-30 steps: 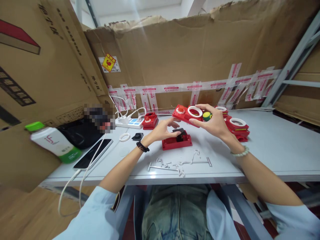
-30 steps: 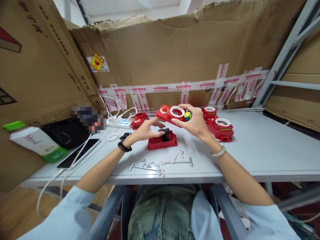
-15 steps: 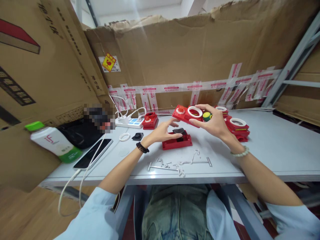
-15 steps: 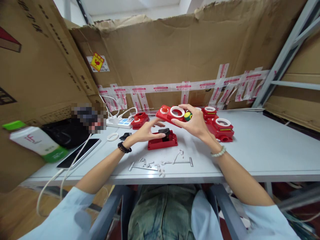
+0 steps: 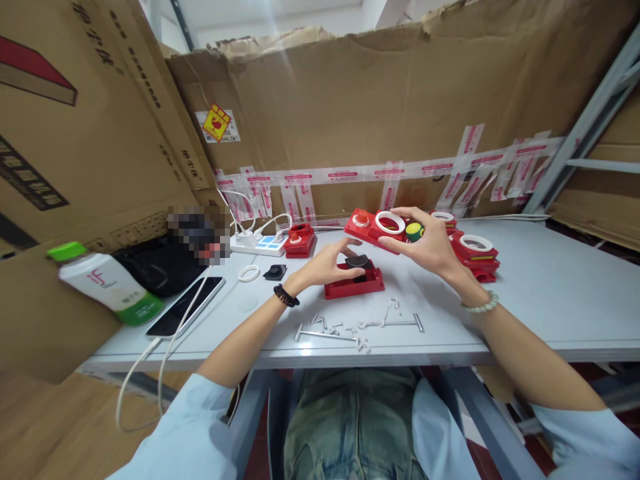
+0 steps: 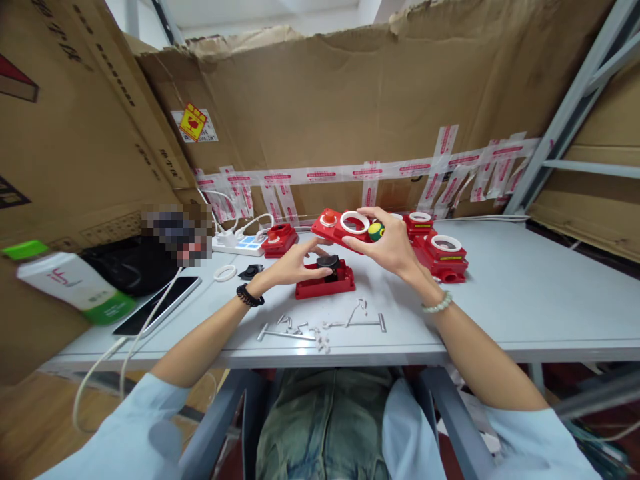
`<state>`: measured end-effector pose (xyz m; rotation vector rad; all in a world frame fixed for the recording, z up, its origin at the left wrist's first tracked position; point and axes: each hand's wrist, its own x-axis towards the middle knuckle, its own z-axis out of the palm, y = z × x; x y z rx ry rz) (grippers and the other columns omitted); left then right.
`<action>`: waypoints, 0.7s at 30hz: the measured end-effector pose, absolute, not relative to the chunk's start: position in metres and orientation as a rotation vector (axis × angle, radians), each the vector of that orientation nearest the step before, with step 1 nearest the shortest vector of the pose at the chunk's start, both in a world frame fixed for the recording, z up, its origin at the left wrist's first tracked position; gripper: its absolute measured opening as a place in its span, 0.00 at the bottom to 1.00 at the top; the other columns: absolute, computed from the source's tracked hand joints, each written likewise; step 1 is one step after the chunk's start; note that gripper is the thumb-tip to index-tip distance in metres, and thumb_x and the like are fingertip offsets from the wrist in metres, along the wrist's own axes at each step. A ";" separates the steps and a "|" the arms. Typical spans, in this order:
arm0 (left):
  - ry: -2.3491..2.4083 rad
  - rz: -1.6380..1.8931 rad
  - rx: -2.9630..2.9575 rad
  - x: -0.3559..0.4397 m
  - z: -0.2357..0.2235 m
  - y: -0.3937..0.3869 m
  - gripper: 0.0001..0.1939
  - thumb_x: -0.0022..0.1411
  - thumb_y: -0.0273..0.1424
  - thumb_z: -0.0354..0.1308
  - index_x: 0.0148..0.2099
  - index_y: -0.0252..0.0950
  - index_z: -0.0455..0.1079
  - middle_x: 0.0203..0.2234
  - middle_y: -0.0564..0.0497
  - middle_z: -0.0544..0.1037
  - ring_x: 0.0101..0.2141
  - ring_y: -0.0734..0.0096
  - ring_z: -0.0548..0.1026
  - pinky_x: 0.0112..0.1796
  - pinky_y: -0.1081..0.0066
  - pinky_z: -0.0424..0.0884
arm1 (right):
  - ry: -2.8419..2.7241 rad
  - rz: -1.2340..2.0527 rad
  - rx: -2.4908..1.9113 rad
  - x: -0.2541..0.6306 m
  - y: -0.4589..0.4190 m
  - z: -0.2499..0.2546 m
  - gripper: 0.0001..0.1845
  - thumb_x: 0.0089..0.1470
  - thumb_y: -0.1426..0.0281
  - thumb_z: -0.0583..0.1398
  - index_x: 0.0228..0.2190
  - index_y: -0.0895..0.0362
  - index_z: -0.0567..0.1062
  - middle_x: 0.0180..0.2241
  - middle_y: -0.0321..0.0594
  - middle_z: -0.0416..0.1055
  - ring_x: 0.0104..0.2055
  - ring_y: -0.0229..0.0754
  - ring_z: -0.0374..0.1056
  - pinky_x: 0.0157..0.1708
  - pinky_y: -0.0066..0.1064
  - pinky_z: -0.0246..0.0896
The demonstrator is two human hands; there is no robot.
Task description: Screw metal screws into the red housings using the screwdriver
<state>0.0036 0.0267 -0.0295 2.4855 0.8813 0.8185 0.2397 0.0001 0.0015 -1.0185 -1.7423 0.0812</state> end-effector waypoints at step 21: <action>1.153 0.965 2.433 -0.029 -0.011 0.013 0.26 0.57 0.49 0.62 0.48 0.36 0.65 0.47 0.42 0.75 0.47 0.58 0.74 0.48 0.58 0.70 | -1.870 0.242 -0.969 0.234 -0.001 0.001 0.29 0.44 0.60 0.69 0.49 0.54 0.75 0.49 0.43 0.76 0.51 0.50 0.71 0.53 0.45 0.65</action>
